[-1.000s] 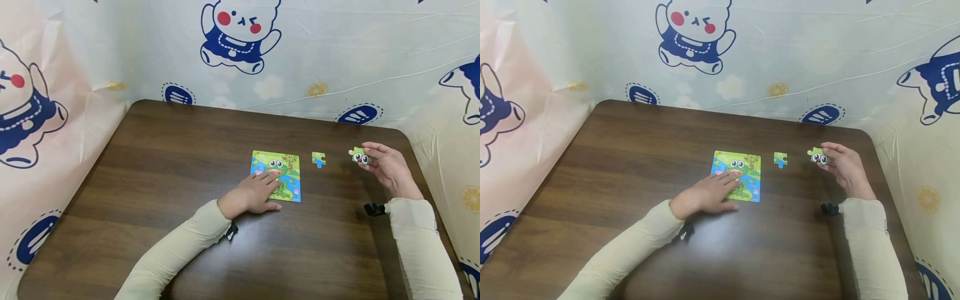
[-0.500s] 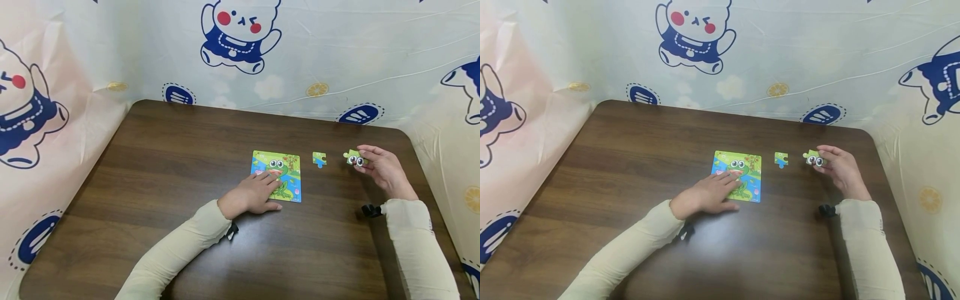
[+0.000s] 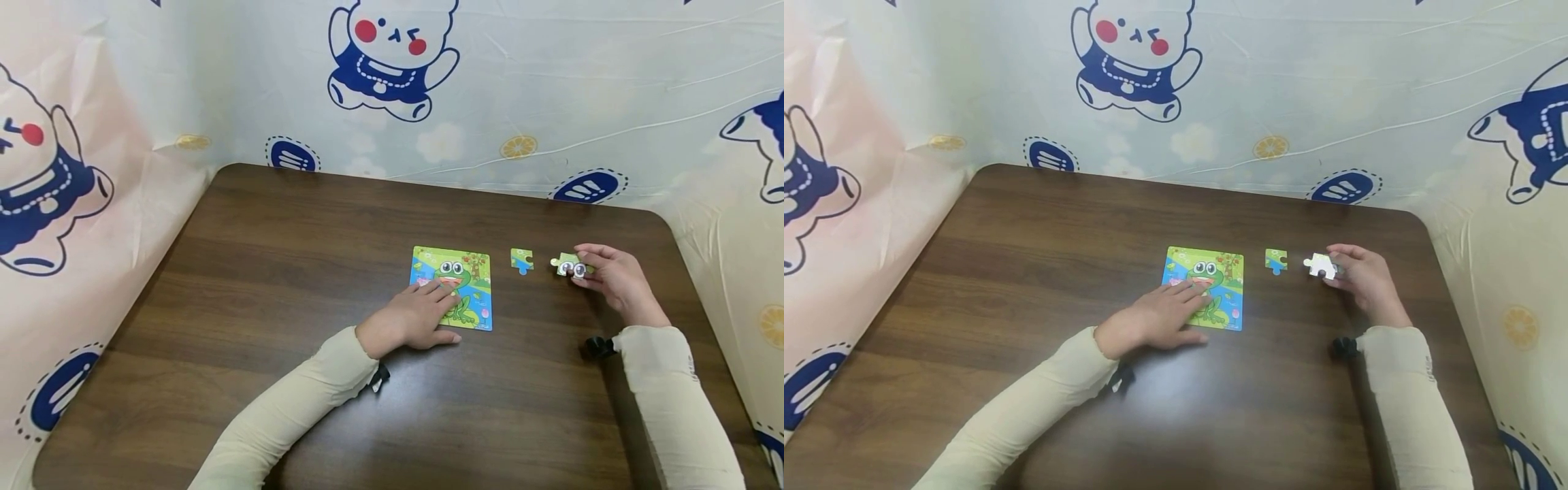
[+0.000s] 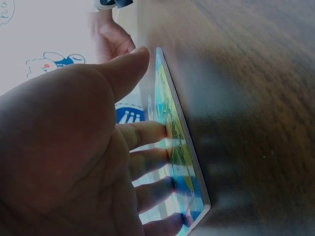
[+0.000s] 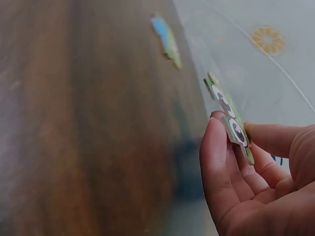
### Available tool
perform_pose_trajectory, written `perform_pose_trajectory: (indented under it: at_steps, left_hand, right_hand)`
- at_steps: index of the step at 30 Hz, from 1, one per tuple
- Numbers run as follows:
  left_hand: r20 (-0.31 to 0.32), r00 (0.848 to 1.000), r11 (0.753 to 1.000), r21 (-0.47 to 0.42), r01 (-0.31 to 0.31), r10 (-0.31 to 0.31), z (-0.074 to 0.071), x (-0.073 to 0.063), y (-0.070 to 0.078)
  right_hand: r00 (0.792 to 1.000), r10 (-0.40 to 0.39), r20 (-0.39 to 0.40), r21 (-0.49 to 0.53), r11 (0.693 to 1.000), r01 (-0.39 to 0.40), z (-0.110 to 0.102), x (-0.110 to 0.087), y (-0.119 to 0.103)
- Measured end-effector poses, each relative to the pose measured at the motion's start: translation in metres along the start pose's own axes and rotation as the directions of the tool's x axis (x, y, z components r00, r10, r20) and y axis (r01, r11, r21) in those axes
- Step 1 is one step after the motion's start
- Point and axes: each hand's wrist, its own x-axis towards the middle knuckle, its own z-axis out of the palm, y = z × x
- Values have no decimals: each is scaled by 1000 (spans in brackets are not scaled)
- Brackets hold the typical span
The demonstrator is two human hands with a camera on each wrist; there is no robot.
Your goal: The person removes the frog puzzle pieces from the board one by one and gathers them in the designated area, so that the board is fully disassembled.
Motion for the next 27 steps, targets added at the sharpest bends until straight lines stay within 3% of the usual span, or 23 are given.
perform_pose_trajectory:
  at_steps: [5, 11, 17, 19, 27]
  left_hand:
    - [-8, 1000, 1000, 13, -2, 2, 0, 0, 0]
    - [7, 1000, 1000, 5, -3, 3, 3, -3, 1]
    - [-4, 1000, 1000, -4, 3, -3, 2, -4, 2]
    - [-7, 1000, 1000, -5, 6, -6, 1, -4, 2]
    - [-14, 1000, 1000, 9, 1, -1, 1, -3, 1]
  right_hand:
    - [998, -22, -67, -147, 989, 12, 6, 3, 4]
    - [993, -48, -109, -400, 917, 0, 11, 2, 9]
    - [988, -112, -103, -481, 875, 49, 12, 1, 8]
    - [986, -133, -102, -478, 876, 68, 13, 0, 7]
    - [975, -172, -143, -320, 940, 119, 8, -7, 3]
